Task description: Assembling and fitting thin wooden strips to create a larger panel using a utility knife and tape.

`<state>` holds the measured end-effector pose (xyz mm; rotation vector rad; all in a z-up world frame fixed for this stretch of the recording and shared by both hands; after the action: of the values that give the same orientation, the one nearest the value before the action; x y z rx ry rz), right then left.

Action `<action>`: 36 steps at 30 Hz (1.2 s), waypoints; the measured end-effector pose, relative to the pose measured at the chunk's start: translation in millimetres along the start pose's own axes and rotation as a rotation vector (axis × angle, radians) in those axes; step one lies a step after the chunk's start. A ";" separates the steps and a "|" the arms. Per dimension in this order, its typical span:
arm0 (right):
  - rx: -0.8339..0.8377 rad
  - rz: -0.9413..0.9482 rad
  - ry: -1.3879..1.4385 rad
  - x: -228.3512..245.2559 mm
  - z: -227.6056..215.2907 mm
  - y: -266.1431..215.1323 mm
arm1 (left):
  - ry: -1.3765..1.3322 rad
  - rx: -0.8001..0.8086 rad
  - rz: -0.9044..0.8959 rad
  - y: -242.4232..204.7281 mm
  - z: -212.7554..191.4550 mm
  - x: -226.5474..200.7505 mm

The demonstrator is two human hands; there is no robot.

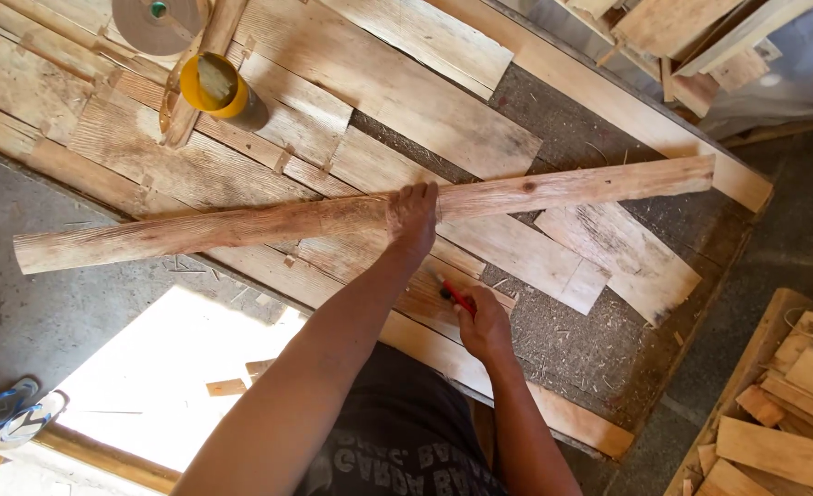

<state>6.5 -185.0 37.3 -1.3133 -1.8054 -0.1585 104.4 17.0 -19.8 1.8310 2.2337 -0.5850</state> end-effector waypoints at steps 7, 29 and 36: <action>0.060 -0.013 -0.196 -4.1 -4.8 3.5 | -0.010 0.194 -0.045 10.5 -9.0 8.7; 0.182 -0.358 -0.562 68.0 -44.8 159.5 | -0.266 0.042 0.072 -20.2 -51.7 6.9; 0.312 -0.484 -0.442 108.2 -67.0 137.1 | -0.484 0.235 0.091 -36.8 -80.2 5.8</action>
<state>150.5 -85.6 103.6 -0.7084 -2.3890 0.1634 75.2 50.0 56.9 1.6493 1.8126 -1.1712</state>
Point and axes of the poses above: each hand's wrist, its own y-axis towards the middle knuckle, its own z-axis out of the palm, x = y × z, the point moved 9 cm from there along y, towards the middle knuckle, and after that the axes turned 11 degrees about x, right-handed, at the moved point
